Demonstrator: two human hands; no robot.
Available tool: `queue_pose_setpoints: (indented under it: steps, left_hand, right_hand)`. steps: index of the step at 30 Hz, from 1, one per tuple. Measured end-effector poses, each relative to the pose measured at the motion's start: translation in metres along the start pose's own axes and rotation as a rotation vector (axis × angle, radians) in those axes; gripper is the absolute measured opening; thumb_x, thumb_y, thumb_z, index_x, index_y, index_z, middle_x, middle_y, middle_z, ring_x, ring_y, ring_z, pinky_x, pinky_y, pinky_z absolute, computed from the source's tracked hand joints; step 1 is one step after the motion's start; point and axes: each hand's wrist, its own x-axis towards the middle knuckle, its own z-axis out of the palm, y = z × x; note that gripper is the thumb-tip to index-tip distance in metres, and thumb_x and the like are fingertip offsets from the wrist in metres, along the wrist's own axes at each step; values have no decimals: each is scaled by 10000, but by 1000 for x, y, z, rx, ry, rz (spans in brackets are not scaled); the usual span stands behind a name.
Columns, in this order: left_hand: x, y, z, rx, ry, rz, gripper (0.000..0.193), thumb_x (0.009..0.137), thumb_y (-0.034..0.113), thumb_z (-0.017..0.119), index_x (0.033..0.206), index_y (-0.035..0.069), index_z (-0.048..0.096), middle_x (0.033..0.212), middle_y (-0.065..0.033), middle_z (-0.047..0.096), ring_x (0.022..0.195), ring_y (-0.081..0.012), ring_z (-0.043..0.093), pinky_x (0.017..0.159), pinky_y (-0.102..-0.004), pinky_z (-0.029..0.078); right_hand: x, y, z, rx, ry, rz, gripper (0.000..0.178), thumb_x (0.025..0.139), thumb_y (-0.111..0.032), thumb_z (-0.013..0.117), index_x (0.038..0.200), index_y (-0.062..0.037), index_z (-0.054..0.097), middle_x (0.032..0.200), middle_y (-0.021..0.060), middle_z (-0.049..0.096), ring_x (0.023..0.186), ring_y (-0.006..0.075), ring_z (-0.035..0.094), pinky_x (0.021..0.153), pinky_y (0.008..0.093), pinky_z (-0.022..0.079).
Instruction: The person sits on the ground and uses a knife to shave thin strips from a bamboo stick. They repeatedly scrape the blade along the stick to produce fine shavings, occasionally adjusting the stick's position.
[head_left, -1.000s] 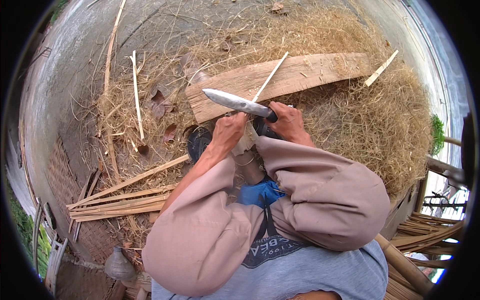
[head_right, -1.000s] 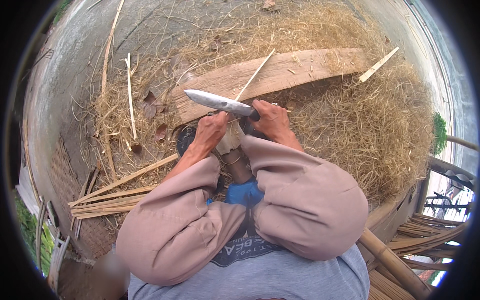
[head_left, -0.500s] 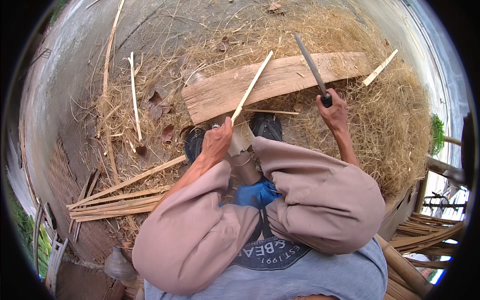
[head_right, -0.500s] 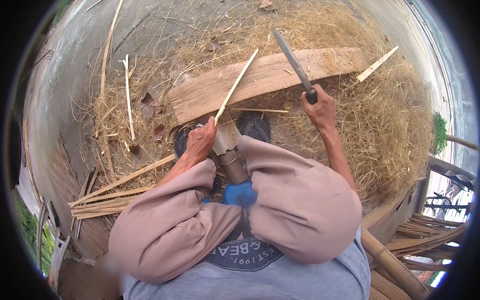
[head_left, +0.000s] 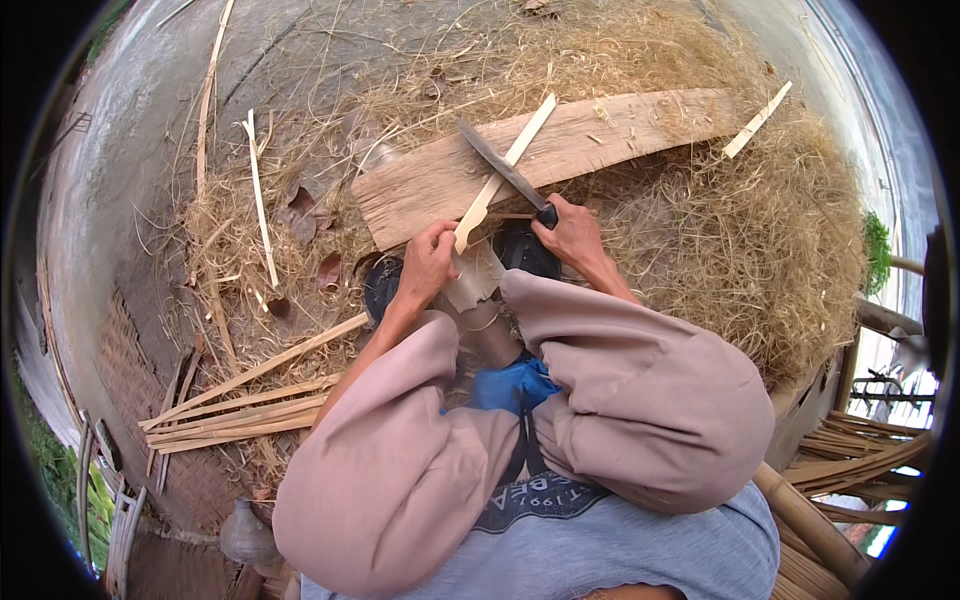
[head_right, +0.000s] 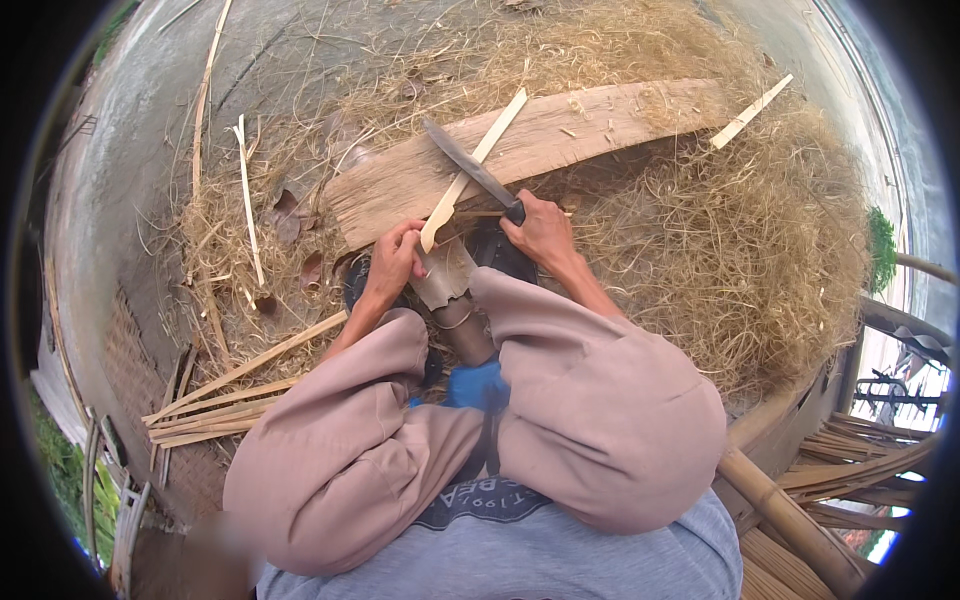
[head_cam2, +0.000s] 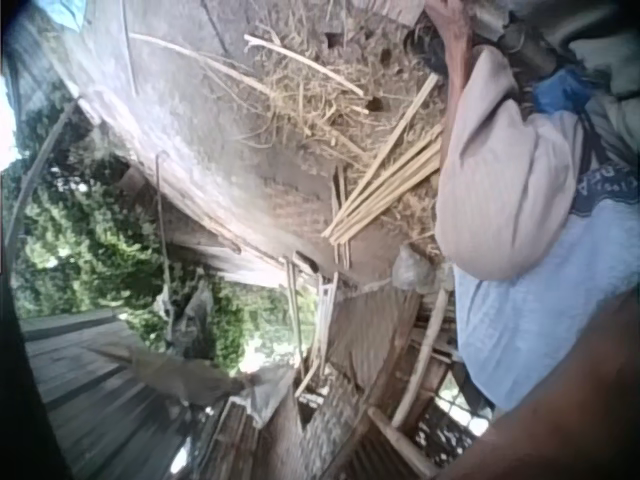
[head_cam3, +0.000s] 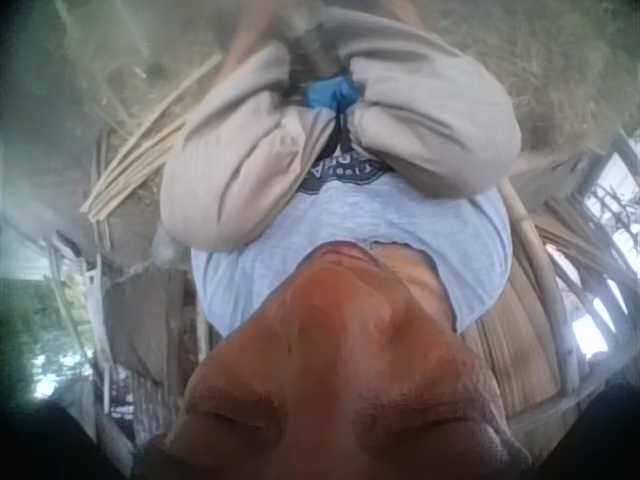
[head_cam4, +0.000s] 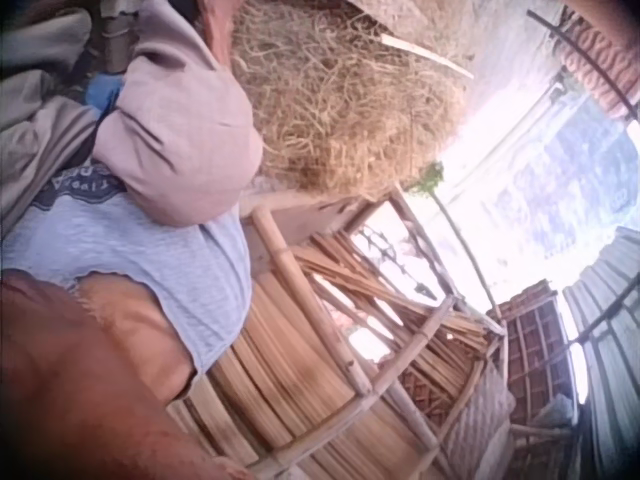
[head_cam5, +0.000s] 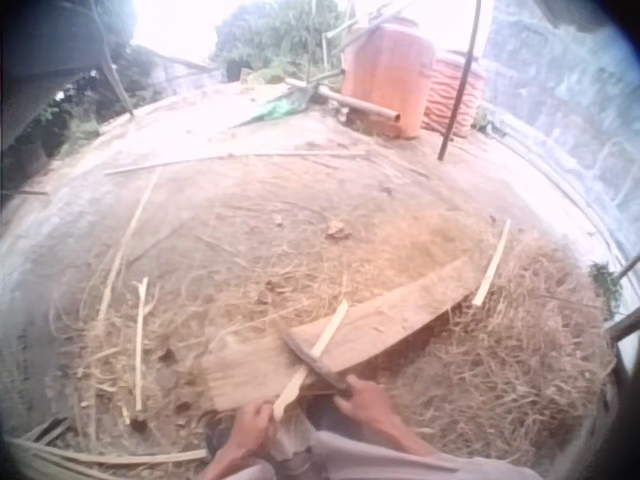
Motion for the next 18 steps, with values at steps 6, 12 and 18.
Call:
queue_pose_setpoints:
  steps: [6, 12, 18]
  left_hand:
    - [16, -4, 3, -113, -47, -86, 420, 1057, 372, 576, 1004, -11, 740, 707, -36, 684, 560, -77, 596, 518, -237, 492]
    - [4, 10, 8, -250, -189, -225, 422, 1065, 403, 572, 933, 17, 680, 637, 13, 575, 521, -65, 544, 494, -247, 461]
    - [4, 5, 14, -617, -252, -321, 395, 1070, 432, 567, 995, 53, 645, 615, 39, 486, 495, -58, 435, 539, -249, 473]
  right_hand:
    - [0, 2, 9, 105, 14, -10, 333, 826, -306, 769, 994, -37, 671, 768, 225, 703, 778, 417, 719, 704, 496, 555]
    - [-12, -13, 10, 240, -7, -12, 287, 840, -255, 745, 998, -29, 666, 720, 215, 662, 702, 391, 694, 651, 458, 525]
    - [-35, -33, 15, 237, -30, -135, 239, 829, -238, 737, 937, -61, 619, 788, 172, 668, 776, 394, 686, 674, 474, 520]
